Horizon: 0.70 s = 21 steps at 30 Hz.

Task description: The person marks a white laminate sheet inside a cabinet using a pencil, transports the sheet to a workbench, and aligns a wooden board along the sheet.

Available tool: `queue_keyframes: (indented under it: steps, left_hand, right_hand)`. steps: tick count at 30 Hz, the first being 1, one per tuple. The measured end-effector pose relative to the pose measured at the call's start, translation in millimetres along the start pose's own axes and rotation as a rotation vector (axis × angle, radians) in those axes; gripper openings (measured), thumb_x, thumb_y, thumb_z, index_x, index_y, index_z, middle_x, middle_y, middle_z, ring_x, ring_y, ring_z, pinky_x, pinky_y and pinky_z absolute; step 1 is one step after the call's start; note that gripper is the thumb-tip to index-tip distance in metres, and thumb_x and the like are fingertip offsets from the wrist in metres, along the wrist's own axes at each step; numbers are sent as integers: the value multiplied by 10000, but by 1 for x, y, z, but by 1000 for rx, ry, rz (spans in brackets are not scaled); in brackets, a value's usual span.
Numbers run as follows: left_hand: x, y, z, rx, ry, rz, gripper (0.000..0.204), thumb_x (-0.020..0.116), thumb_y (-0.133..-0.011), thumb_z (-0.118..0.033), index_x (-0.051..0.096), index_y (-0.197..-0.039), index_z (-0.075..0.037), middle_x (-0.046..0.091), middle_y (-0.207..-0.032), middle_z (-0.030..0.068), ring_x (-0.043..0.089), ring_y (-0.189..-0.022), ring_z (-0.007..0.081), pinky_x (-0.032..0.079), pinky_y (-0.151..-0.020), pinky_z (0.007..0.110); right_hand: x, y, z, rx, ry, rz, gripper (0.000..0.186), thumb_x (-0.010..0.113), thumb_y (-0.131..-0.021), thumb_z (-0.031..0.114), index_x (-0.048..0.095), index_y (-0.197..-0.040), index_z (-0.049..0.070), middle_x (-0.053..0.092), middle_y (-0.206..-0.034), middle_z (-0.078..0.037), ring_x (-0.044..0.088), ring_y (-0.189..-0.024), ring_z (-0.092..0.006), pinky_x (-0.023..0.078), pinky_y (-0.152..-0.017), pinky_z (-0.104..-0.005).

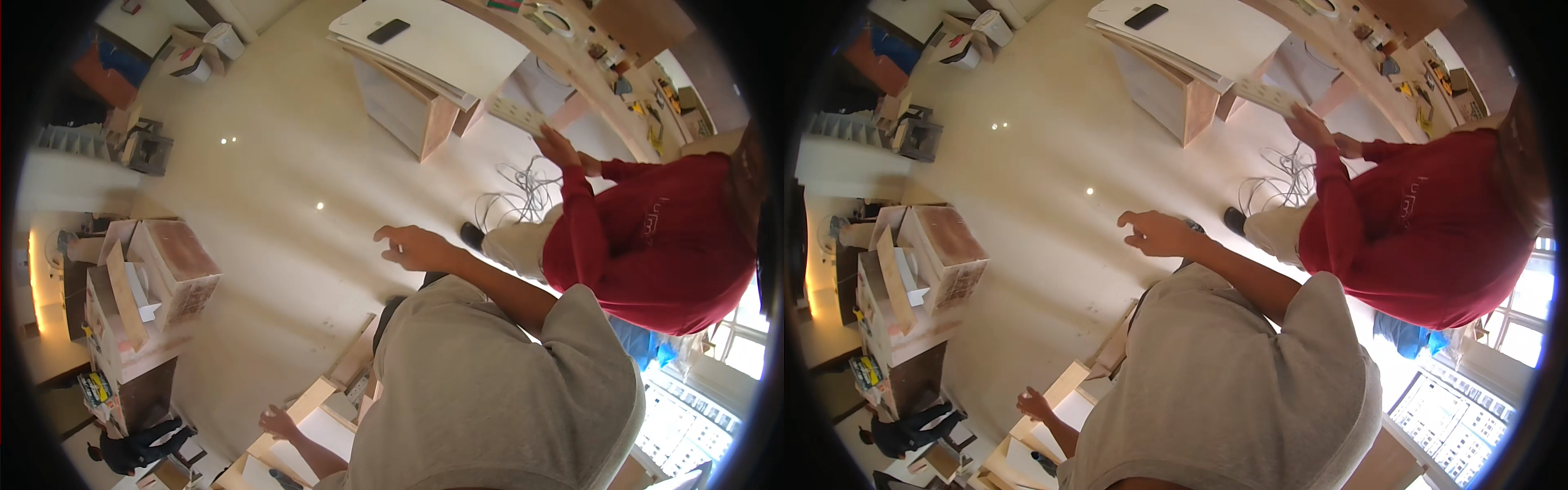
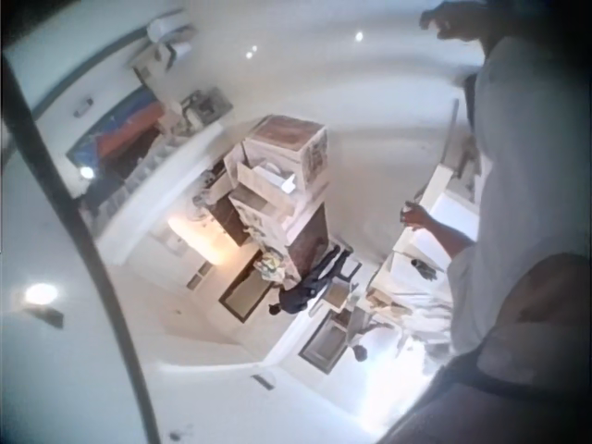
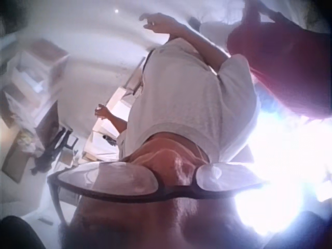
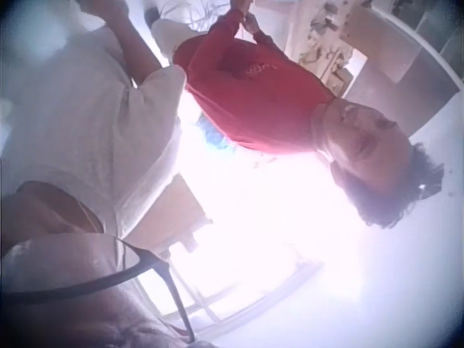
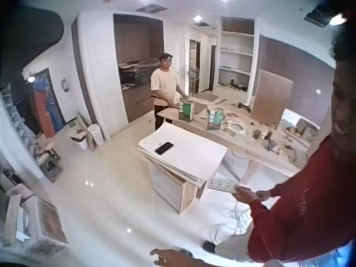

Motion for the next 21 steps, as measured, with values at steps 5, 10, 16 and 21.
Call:
queue_keyframes:
  steps: [5,10,16,21]
  left_hand:
    - [-22,-44,-105,315,-17,-91,493,640,-1002,-512,700,-1293,-118,629,-1394,144,620,-1287,385,530,-976,656]
    - [0,-19,-255,736,-65,28,428,691,-974,-452,714,-1263,-137,606,-1454,143,569,-1359,390,426,-1079,736]
    - [62,131,-377,1167,-66,499,386,693,-970,-466,749,-1210,-169,673,-1320,114,584,-1341,371,417,-1081,745]
    - [180,233,-358,1652,-7,753,372,661,-989,-448,791,-1028,-101,766,-1076,218,713,-1077,424,562,-999,511]
  right_hand:
    - [19,51,-51,163,56,-91,389,682,-1009,254,615,-1347,73,744,-1037,-150,710,-989,-352,548,-864,-482]
    - [70,132,-71,396,-59,-77,440,678,-1005,327,648,-1371,86,740,-1160,-176,703,-1117,-376,534,-982,-500]
    - [117,231,-129,529,-2,-21,505,632,-1015,422,657,-1413,112,683,-1372,-194,642,-1287,-376,501,-1100,-495]
    - [101,312,-164,455,126,25,435,615,-1018,442,722,-1298,126,696,-1373,-177,666,-1256,-376,521,-1063,-505]
Point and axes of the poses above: each hand's wrist, its own y-axis away from the middle knuckle, its own x-axis out of the palm, z = x × y, the point moved 6 cm from there along -y, towards the middle knuckle
